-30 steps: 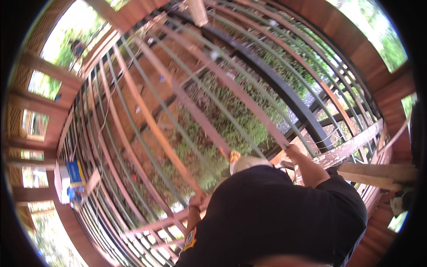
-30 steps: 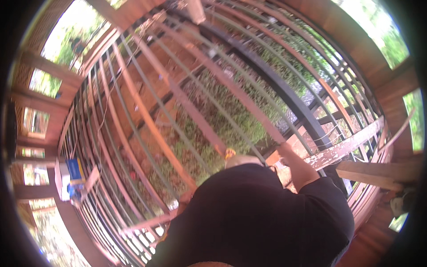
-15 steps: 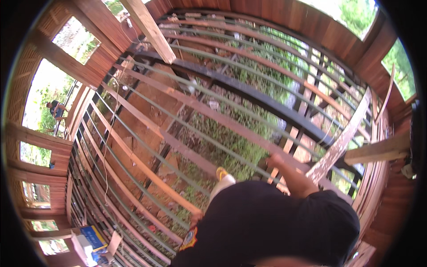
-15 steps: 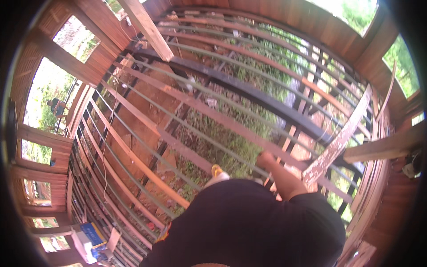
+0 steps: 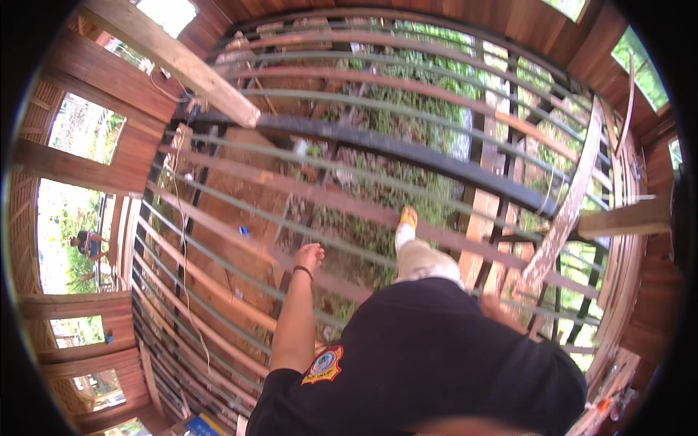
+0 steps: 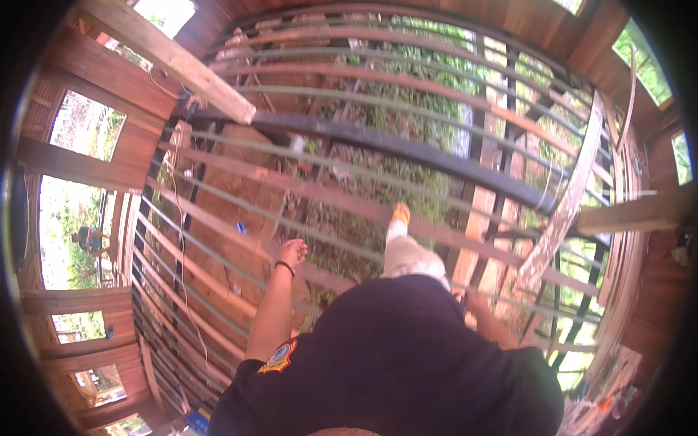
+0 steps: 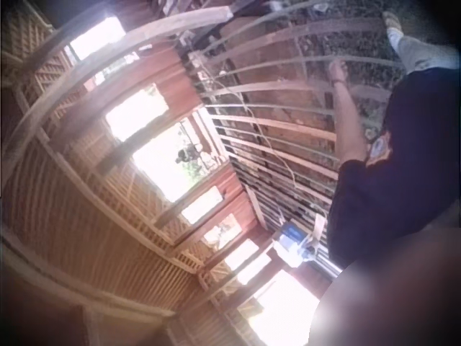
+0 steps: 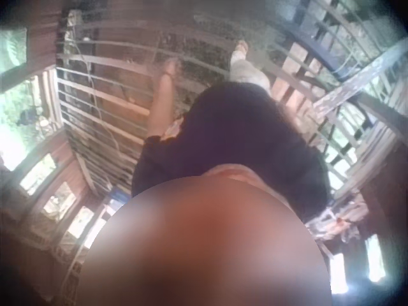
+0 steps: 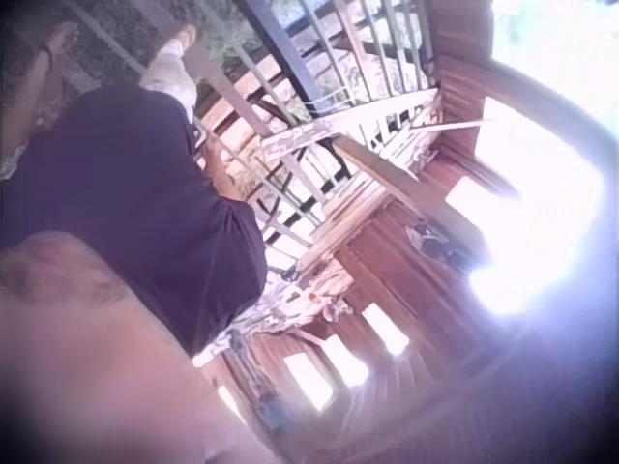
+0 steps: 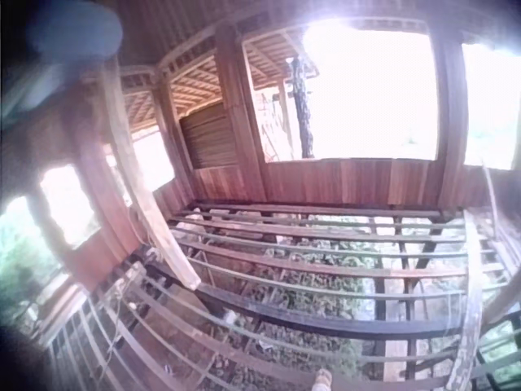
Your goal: The person walks across an unfinished wooden floor, picks up a plank, and uses a pencil to mark it. They then use a circular saw to cut the plank and place it into a gap in the flooring.
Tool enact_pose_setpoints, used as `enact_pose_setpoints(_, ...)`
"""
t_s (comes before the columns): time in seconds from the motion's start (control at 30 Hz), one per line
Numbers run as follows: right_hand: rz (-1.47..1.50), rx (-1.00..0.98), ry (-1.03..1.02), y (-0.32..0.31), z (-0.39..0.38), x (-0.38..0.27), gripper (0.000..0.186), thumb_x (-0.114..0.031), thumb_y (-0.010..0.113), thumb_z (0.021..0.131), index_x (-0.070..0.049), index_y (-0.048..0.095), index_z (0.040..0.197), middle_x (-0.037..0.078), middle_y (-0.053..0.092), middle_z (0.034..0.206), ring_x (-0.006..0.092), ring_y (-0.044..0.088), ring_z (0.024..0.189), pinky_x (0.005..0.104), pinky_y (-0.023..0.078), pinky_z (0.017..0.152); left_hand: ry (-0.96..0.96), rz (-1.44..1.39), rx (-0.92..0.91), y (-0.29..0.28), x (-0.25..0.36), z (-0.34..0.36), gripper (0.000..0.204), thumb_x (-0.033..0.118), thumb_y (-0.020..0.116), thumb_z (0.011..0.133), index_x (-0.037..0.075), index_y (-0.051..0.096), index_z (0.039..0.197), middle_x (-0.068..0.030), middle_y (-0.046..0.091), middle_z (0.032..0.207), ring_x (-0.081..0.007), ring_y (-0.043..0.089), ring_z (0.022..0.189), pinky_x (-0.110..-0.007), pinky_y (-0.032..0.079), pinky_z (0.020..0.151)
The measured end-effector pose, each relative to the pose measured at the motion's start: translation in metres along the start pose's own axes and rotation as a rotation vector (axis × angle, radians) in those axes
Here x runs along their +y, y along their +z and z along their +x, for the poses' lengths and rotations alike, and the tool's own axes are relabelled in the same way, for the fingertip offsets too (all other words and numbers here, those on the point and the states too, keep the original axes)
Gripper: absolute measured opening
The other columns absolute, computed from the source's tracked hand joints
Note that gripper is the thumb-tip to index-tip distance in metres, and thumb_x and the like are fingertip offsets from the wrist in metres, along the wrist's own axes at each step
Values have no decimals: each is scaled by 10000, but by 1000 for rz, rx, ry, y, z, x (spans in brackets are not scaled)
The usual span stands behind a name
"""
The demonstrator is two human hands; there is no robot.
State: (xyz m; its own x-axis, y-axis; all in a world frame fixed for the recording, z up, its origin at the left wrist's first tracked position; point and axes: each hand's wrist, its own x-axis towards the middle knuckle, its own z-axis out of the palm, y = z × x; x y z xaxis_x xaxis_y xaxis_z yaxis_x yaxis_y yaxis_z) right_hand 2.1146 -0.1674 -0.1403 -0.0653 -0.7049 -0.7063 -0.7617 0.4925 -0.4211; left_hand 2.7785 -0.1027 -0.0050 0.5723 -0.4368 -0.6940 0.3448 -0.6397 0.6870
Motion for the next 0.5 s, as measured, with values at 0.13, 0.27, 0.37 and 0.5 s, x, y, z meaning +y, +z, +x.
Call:
enact_pose_setpoints(0.13, -271, -92, -328, -4, 81, -57, 349, -325, 502, 983, -45, 627, 816, 125, 635, 679, 207, 628, 549, 388, 476, 464, 39, -13, -140, 82, 113, 67, 235, 225, 559, 971, 59, 651, 1110, -54, 705, 906, -143, 651, 747, -324, 509, 624)
enact_pose_setpoints(0.27, -142, -143, -247, -76, 161, -213, 347, -284, 462, 979, -31, 665, 854, 103, 665, 672, 212, 644, 553, 376, 506, 502, -50, 296, -162, 123, 176, 120, 219, 237, 580, 953, 73, 655, 1078, -44, 708, 920, -135, 658, 720, -304, 513, 579)
enact_pose_setpoints(0.37, 81, 36, -144, -148, 198, -359, 317, -275, 533, 943, 4, 674, 893, 112, 631, 661, 224, 586, 513, 360, 481, 476, -97, 386, -141, 127, 195, 165, 198, 239, 579, 946, 98, 647, 1067, -39, 712, 933, -137, 664, 713, -324, 520, 572)
enact_pose_setpoints(0.5, 233, 173, -229, -209, 212, -525, 263, -239, 549, 906, 2, 654, 897, 79, 613, 663, 161, 587, 558, 324, 462, 527, -253, 340, -82, 112, 203, 219, 184, 240, 579, 940, 113, 643, 1057, -44, 715, 932, -139, 667, 716, -355, 520, 569)
